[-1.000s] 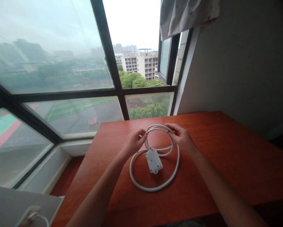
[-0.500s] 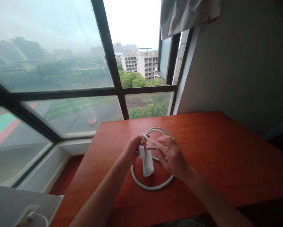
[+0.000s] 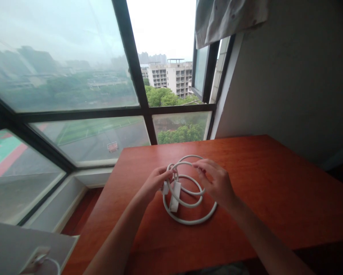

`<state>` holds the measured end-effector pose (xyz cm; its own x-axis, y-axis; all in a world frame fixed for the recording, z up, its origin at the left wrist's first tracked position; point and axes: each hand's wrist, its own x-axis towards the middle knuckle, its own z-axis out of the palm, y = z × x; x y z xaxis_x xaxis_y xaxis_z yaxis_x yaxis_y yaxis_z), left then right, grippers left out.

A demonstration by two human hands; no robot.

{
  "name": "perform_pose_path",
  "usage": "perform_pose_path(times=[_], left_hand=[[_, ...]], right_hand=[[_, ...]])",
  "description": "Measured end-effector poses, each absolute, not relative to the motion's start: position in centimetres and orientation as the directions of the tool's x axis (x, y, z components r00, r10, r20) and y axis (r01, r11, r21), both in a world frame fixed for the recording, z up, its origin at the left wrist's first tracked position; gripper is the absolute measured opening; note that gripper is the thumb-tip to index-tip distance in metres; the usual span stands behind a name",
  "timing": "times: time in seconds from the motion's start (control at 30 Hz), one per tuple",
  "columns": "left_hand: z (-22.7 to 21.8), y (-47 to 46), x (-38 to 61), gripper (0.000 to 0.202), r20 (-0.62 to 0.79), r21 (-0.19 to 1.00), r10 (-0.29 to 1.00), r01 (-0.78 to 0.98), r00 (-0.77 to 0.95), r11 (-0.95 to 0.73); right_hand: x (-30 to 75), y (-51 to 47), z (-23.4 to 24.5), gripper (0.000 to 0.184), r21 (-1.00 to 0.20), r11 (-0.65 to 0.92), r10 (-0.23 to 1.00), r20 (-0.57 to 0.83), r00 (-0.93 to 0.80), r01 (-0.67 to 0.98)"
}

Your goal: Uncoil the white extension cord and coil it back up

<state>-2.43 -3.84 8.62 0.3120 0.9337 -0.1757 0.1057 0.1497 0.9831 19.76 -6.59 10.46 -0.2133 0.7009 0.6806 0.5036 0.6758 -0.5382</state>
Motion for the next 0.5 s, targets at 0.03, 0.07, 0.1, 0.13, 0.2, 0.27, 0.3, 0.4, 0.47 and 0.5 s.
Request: perform_pose_path(times=[0.03,0.07,0.1,0.13,0.2,0.27,0.3,0.4,0.47,0.5], left_hand=[[8.5,-3.8,-2.4,0.039,-0.177,0.983,0.932,0.101,0.316,0.152],[8.4,-3.8,-2.4,0.04,-0.175,0.984,0.931,0.096,0.321,0.152],[8.4,-3.7,-2.4,0.04,-0.17,0.985,0.93,0.09,0.326,0.148],[8.3,-3.7,-2.3,0.04,-0.16,0.987,0.931,0.085,0.328,0.14],[8.2,-3.7,-2.3,0.04,-0.137,0.99,0.934,0.079,0.33,0.117],[8.1,-3.6,-2.5,0.04,-0.116,0.992,0.938,0.094,0.326,0.089],[8.0,-3.5,-2.7,0.04,-0.108,0.991,0.94,0.113,0.323,0.075],[7.4,-3.0,-3.6,0.039,-0.047,0.976,0.955,0.218,0.294,-0.019],[6.9,-2.6,-4.2,0.037,0.037,0.938,0.966,0.324,0.256,-0.122],[6.7,-2.4,-4.6,0.035,0.075,0.904,0.97,0.394,0.231,-0.164]], right_hand=[[20.1,-5.8,10.5,0.026,-0.528,0.636,0.712,0.683,-0.164,0.563],[20.2,-5.0,10.5,0.03,-0.512,0.606,0.722,0.675,-0.152,0.609],[20.3,-4.3,10.4,0.035,-0.499,0.596,0.734,0.657,-0.174,0.63],[20.1,-3.6,10.3,0.036,-0.495,0.599,0.751,0.621,-0.225,0.63],[19.6,-2.6,10.1,0.029,-0.528,0.614,0.78,0.521,-0.346,0.587],[19.1,-2.2,9.9,0.027,-0.597,0.601,0.799,0.446,-0.404,0.53],[18.9,-2.2,9.8,0.029,-0.637,0.586,0.809,0.428,-0.403,0.501],[19.3,-2.5,9.6,0.03,-0.777,0.499,0.858,0.38,-0.347,0.383],[20.1,-2.8,9.4,0.032,-0.876,0.402,0.898,0.32,-0.302,0.267],[20.6,-2.9,9.3,0.034,-0.916,0.347,0.918,0.29,-0.27,0.199]])
